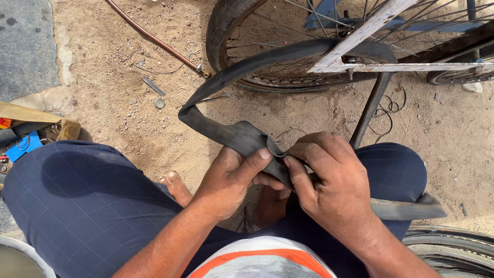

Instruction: The person removes an inner tube from a bicycle wheel, pulls it out from under the wooden cart frame, and then holds it up to search for a leak.

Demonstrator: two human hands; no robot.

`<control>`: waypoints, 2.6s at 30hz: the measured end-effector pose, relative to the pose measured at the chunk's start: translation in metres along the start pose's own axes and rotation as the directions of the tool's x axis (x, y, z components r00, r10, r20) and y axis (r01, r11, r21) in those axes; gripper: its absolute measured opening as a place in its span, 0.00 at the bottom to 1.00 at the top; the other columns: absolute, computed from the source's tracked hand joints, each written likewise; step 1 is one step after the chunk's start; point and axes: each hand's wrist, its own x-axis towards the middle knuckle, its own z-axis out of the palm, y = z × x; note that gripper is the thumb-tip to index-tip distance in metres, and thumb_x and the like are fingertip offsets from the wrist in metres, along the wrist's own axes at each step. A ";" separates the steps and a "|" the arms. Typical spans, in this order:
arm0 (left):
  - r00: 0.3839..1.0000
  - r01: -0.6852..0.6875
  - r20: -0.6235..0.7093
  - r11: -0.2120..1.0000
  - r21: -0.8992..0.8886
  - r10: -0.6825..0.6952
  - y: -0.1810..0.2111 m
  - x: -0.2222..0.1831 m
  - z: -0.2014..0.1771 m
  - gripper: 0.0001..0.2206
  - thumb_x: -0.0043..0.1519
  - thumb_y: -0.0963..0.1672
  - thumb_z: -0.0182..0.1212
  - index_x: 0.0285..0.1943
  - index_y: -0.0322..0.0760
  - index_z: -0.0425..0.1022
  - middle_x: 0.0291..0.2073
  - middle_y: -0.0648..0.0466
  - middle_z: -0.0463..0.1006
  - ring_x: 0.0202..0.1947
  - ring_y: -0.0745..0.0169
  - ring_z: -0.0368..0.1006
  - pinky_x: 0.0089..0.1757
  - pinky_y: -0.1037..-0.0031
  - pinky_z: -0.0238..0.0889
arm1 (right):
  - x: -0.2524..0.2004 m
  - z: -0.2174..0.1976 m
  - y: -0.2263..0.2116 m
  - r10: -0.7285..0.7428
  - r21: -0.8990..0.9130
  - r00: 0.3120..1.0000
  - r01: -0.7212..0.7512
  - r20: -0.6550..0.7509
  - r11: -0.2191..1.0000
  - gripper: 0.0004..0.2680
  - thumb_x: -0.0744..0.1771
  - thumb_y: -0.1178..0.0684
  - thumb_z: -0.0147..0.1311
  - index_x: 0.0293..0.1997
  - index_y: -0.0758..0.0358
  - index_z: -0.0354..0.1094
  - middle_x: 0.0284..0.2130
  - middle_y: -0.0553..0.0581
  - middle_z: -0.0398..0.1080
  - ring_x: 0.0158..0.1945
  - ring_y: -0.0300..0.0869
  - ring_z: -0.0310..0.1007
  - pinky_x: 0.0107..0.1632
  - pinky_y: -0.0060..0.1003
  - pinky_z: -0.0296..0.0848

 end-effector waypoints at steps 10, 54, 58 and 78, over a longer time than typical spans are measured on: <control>1.000 0.028 -0.010 0.972 0.234 -0.026 0.010 -0.012 0.002 0.11 0.69 0.44 0.51 0.53 0.29 0.66 0.40 0.47 0.81 0.40 0.61 0.83 0.45 0.70 0.80 | -0.012 0.013 0.031 0.579 0.473 0.755 -0.650 0.308 0.595 0.06 0.67 0.54 0.56 0.33 0.67 0.72 0.24 0.50 0.71 0.29 0.33 0.67 0.33 0.29 0.67; 0.998 0.022 -0.056 0.984 -0.178 -0.032 -0.026 -0.009 -0.031 0.10 0.64 0.37 0.54 0.53 0.28 0.71 0.45 0.46 0.80 0.48 0.57 0.77 0.48 0.59 0.74 | -0.014 -0.002 0.053 0.332 0.277 0.788 -0.523 0.518 0.806 0.11 0.62 0.48 0.61 0.40 0.63 0.79 0.33 0.56 0.82 0.38 0.44 0.81 0.43 0.37 0.78; 0.993 0.053 -0.088 0.970 -0.236 -0.076 -0.028 -0.010 -0.030 0.10 0.64 0.37 0.55 0.54 0.30 0.69 0.45 0.47 0.80 0.47 0.59 0.77 0.47 0.62 0.73 | -0.015 -0.001 0.054 0.369 0.308 0.743 -0.598 0.559 0.740 0.09 0.62 0.49 0.61 0.35 0.63 0.80 0.29 0.55 0.81 0.35 0.42 0.78 0.39 0.36 0.77; 0.996 0.071 -0.044 0.972 -0.223 -0.083 -0.018 -0.014 -0.027 0.08 0.66 0.38 0.54 0.52 0.30 0.69 0.42 0.44 0.81 0.42 0.57 0.79 0.40 0.64 0.75 | -0.017 0.010 0.047 0.429 0.296 0.684 -0.677 0.590 0.673 0.10 0.64 0.48 0.56 0.37 0.64 0.79 0.26 0.52 0.78 0.31 0.36 0.76 0.37 0.33 0.75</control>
